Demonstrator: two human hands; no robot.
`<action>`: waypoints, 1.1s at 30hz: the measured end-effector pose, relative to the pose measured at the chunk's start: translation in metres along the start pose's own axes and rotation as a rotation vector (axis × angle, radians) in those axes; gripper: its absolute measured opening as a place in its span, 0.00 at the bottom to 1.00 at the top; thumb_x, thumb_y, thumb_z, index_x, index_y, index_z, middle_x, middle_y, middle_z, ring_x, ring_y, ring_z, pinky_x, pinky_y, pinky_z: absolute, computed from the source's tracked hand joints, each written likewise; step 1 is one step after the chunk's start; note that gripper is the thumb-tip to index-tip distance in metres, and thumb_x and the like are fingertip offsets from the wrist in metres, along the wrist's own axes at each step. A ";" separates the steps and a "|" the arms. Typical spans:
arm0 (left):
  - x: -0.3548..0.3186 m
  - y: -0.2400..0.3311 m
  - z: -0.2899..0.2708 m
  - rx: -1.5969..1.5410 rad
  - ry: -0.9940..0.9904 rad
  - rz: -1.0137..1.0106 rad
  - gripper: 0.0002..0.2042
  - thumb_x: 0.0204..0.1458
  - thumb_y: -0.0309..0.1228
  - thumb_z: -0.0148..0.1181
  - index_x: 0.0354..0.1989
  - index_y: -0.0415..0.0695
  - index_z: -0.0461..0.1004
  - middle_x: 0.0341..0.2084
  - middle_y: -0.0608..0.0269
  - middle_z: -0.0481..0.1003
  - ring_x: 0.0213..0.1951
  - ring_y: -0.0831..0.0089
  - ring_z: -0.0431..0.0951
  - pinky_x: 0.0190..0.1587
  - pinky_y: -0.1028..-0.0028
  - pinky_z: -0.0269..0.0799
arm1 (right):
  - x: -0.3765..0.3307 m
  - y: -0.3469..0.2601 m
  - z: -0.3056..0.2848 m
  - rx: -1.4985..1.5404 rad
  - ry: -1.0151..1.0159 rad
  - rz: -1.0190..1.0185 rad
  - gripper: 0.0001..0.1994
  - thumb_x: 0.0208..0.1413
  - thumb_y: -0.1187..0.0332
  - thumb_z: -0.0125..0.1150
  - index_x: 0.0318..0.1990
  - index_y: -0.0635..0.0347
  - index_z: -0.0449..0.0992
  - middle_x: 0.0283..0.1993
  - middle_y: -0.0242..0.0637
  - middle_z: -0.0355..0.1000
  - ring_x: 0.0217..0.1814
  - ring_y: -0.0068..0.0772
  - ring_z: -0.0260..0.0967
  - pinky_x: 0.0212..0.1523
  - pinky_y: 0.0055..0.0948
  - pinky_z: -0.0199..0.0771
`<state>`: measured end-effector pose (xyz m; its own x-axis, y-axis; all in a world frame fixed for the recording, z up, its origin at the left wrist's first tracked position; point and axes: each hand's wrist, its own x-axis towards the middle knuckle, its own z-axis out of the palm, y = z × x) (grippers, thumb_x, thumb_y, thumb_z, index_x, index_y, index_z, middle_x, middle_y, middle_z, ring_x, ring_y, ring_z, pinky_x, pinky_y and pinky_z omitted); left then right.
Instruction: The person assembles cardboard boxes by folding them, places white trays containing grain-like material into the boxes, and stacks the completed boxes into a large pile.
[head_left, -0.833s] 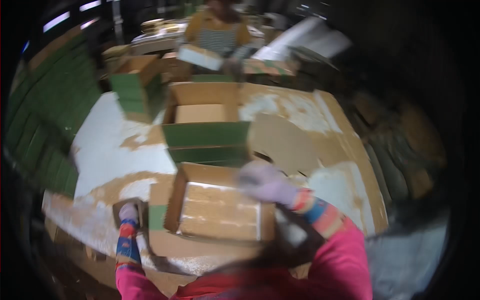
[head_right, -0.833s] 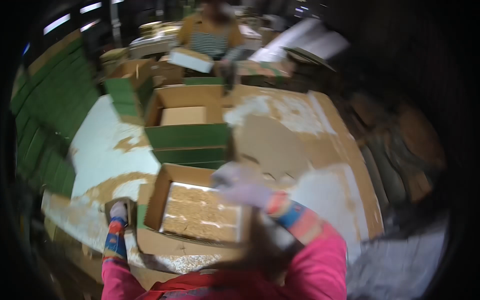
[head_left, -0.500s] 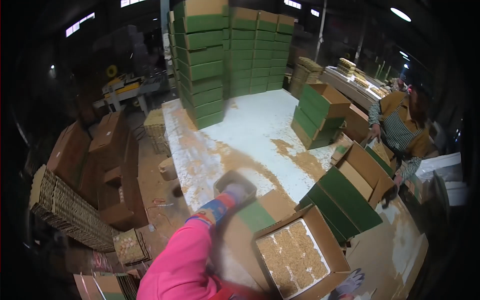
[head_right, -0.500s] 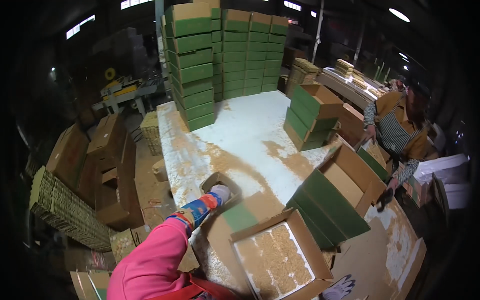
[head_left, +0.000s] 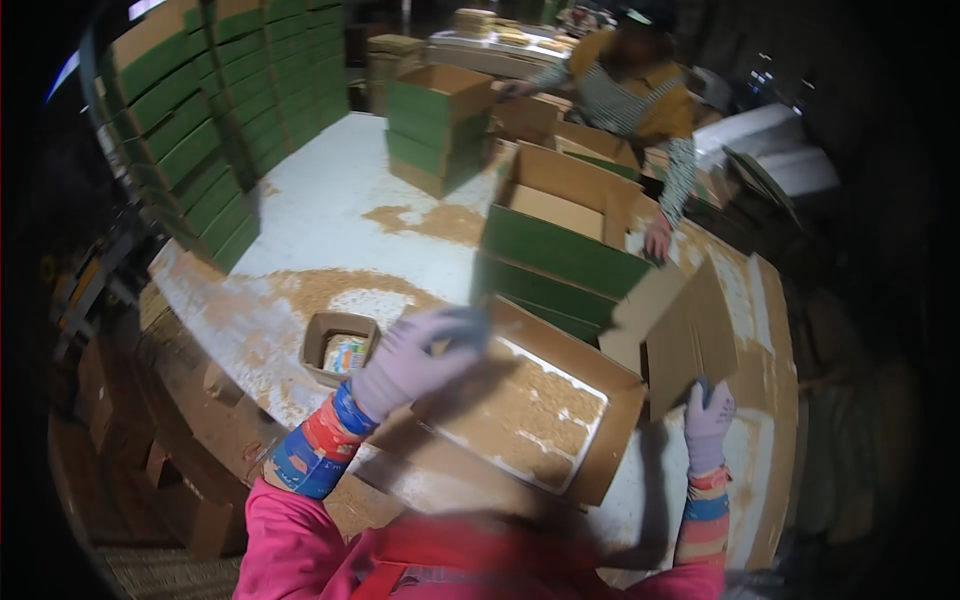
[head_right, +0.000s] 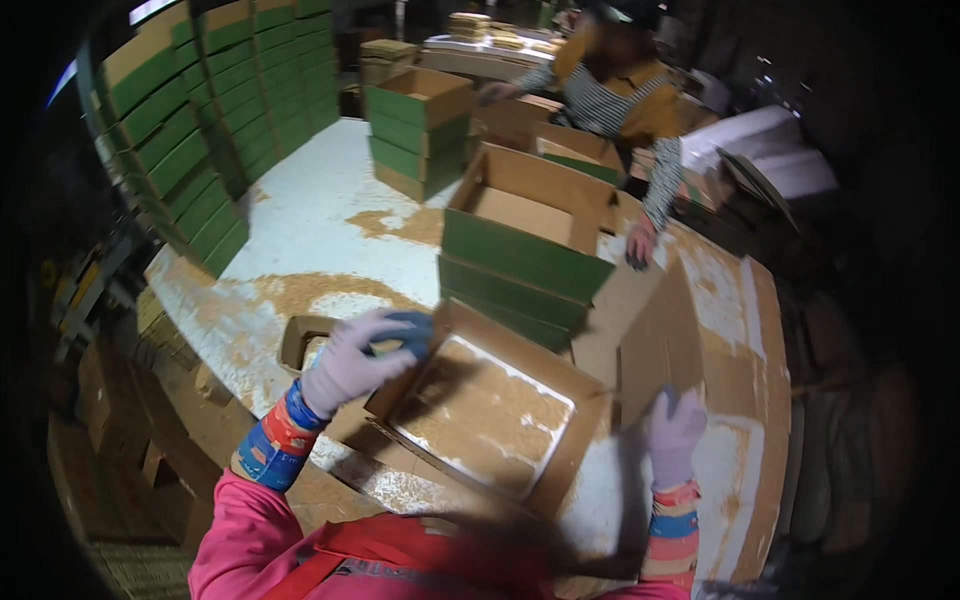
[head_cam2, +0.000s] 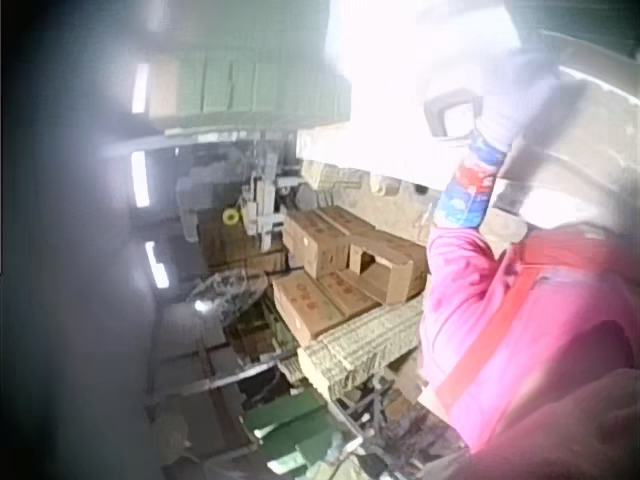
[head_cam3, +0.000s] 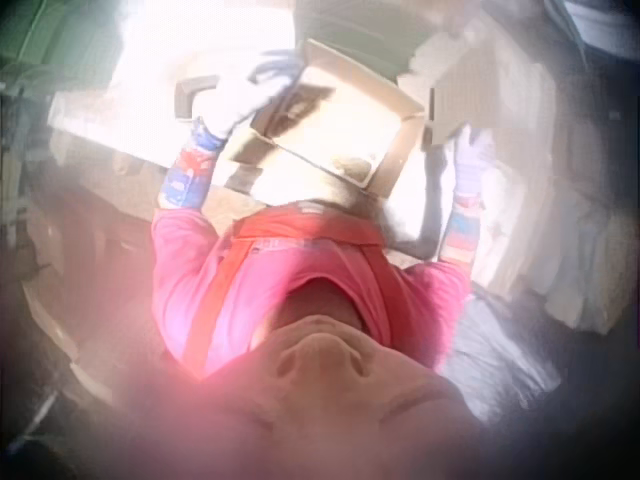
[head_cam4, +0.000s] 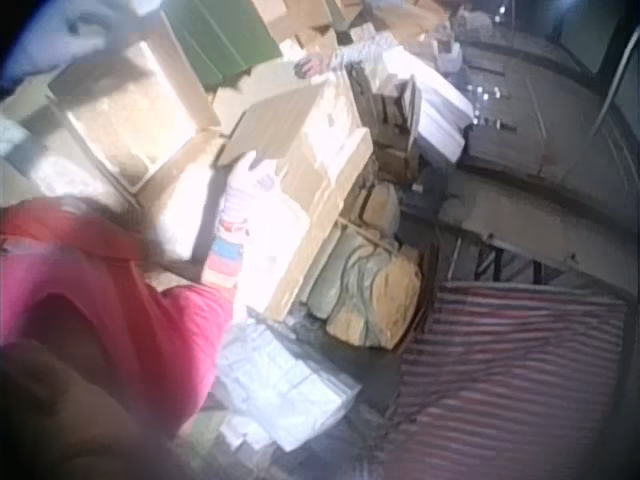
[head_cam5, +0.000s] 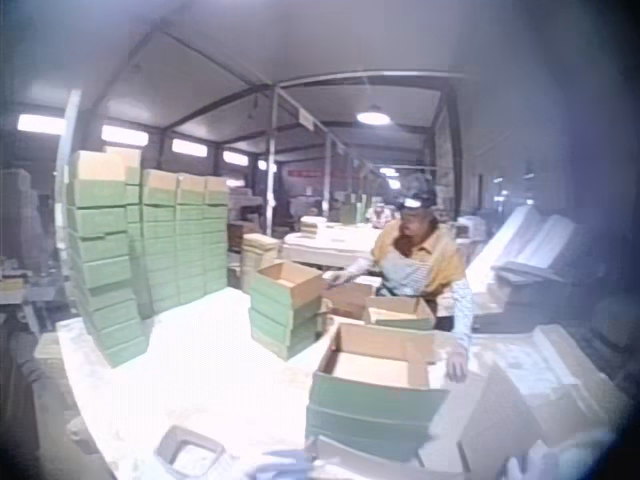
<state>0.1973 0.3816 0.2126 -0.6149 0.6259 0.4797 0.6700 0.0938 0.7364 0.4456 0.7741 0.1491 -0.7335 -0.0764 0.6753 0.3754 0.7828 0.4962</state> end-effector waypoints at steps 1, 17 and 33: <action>0.005 0.009 0.006 0.299 -0.320 0.202 0.25 0.47 0.38 0.68 0.53 0.39 0.74 0.53 0.47 0.73 0.55 0.58 0.74 0.57 0.64 0.69 | 0.031 -0.012 -0.032 0.215 -0.178 0.190 0.28 0.46 0.68 0.62 0.59 0.56 0.68 0.41 0.47 0.68 0.39 0.49 0.70 0.35 0.43 0.71; -0.063 -0.156 0.049 -1.518 0.147 -0.855 0.24 0.59 0.48 0.58 0.58 0.47 0.69 0.48 0.56 0.74 0.51 0.64 0.75 0.56 0.71 0.70 | 0.078 -0.115 -0.058 1.189 -0.235 0.224 0.24 0.64 0.64 0.51 0.66 0.56 0.62 0.56 0.52 0.68 0.58 0.53 0.67 0.62 0.43 0.64; 0.032 -0.019 0.099 -0.825 -0.487 -0.369 0.47 0.52 0.39 0.68 0.72 0.34 0.43 0.67 0.51 0.56 0.66 0.66 0.57 0.67 0.70 0.54 | -0.080 -0.064 -0.037 1.805 -0.316 0.962 0.18 0.64 0.58 0.53 0.55 0.59 0.70 0.52 0.42 0.73 0.53 0.38 0.71 0.51 0.39 0.75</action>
<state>0.2061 0.4767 0.1670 -0.3661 0.9294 0.0469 -0.1344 -0.1027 0.9856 0.5017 0.7076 0.0834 -0.8101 0.5691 0.1410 -0.0973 0.1066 -0.9895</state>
